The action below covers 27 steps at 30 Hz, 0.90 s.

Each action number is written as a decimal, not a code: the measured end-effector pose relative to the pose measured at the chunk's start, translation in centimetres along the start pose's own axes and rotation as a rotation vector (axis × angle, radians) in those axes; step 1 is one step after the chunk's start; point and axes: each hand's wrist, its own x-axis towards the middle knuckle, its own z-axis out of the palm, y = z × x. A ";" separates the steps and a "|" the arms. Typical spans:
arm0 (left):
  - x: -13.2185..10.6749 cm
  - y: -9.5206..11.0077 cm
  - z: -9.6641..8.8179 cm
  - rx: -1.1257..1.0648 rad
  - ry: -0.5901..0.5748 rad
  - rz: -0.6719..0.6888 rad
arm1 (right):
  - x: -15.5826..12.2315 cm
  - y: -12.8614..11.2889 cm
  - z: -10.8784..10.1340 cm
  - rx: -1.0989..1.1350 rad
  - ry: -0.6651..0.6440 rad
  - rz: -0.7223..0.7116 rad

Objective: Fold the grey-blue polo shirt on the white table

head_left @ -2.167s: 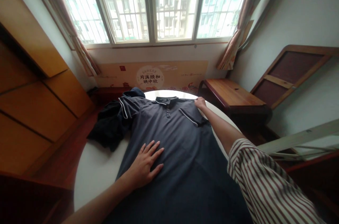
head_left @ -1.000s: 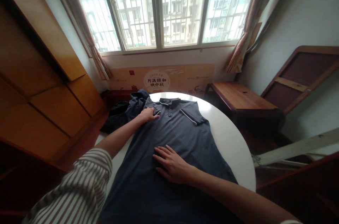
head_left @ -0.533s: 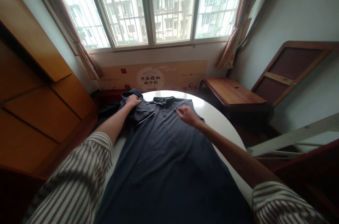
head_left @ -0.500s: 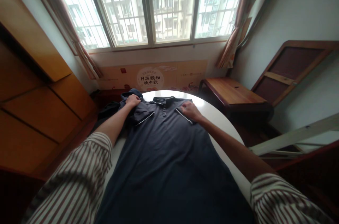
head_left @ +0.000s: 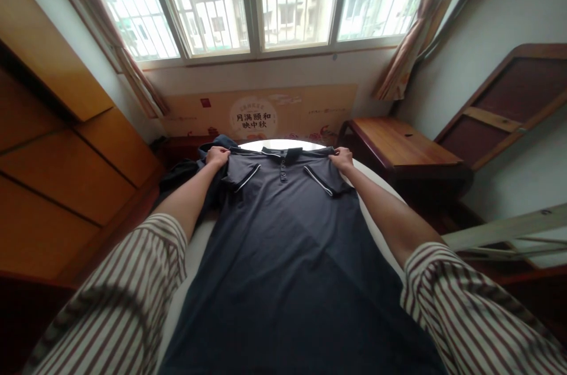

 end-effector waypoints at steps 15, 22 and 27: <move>-32.5 -6.3 -8.7 -0.067 -0.427 1.236 | -29.4 -7.3 -9.3 -0.091 -0.567 -0.724; -41.3 -11.0 -8.9 0.025 -0.280 1.298 | -35.3 -7.4 -8.5 -0.204 -0.319 -0.778; -41.8 -10.7 -8.6 0.051 -0.205 1.309 | -35.4 -7.0 -8.5 -0.239 -0.306 -0.794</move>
